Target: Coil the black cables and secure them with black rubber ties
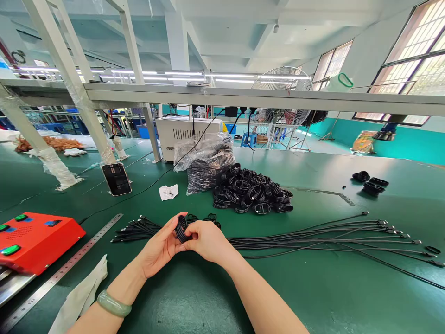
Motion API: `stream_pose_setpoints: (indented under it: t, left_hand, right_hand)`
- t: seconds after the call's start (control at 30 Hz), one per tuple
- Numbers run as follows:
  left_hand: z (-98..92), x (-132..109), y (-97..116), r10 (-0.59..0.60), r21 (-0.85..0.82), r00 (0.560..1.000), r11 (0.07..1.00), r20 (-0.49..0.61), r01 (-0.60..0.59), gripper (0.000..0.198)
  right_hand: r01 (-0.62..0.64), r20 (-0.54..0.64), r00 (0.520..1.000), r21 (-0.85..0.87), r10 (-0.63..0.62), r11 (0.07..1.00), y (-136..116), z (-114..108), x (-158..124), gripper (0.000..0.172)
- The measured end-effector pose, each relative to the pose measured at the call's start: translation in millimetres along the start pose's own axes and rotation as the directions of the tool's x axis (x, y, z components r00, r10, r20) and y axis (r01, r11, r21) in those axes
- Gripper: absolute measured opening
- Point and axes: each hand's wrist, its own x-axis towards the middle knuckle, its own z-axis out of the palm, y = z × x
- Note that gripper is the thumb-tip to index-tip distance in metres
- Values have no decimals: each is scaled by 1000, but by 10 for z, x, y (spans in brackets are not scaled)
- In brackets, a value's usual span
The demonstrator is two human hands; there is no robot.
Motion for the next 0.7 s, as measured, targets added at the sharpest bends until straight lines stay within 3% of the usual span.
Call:
stream_pose_setpoints:
  t: [0.23, 0.37, 0.57, 0.63, 0.7]
  left_hand:
    - [9, -4, 9, -19, -2, 999, 1000, -29, 19, 31]
    - [-11, -1, 34, -14, -4, 999, 1000, -44, 14, 32]
    - [7, -18, 35, -73, 10, 997, 997, 20, 73, 51]
    - [-10, 4, 35, -88, 5, 996, 996, -5, 88, 58]
    - [-43, 43, 38, -72, -6, 996, 997, -59, 72, 57]
  right_hand:
    - [84, -14, 996, 35, -84, 996, 49, -7, 30, 32]
    - [84, -44, 995, -26, -85, 996, 47, 24, 36, 25]
    - [142, 31, 990, -136, -139, 980, -29, -82, -37, 22]
    - [156, -29, 986, -219, -166, 963, -2, -191, -46, 15]
    - [114, -168, 970, -322, -175, 940, 82, -346, -14, 8]
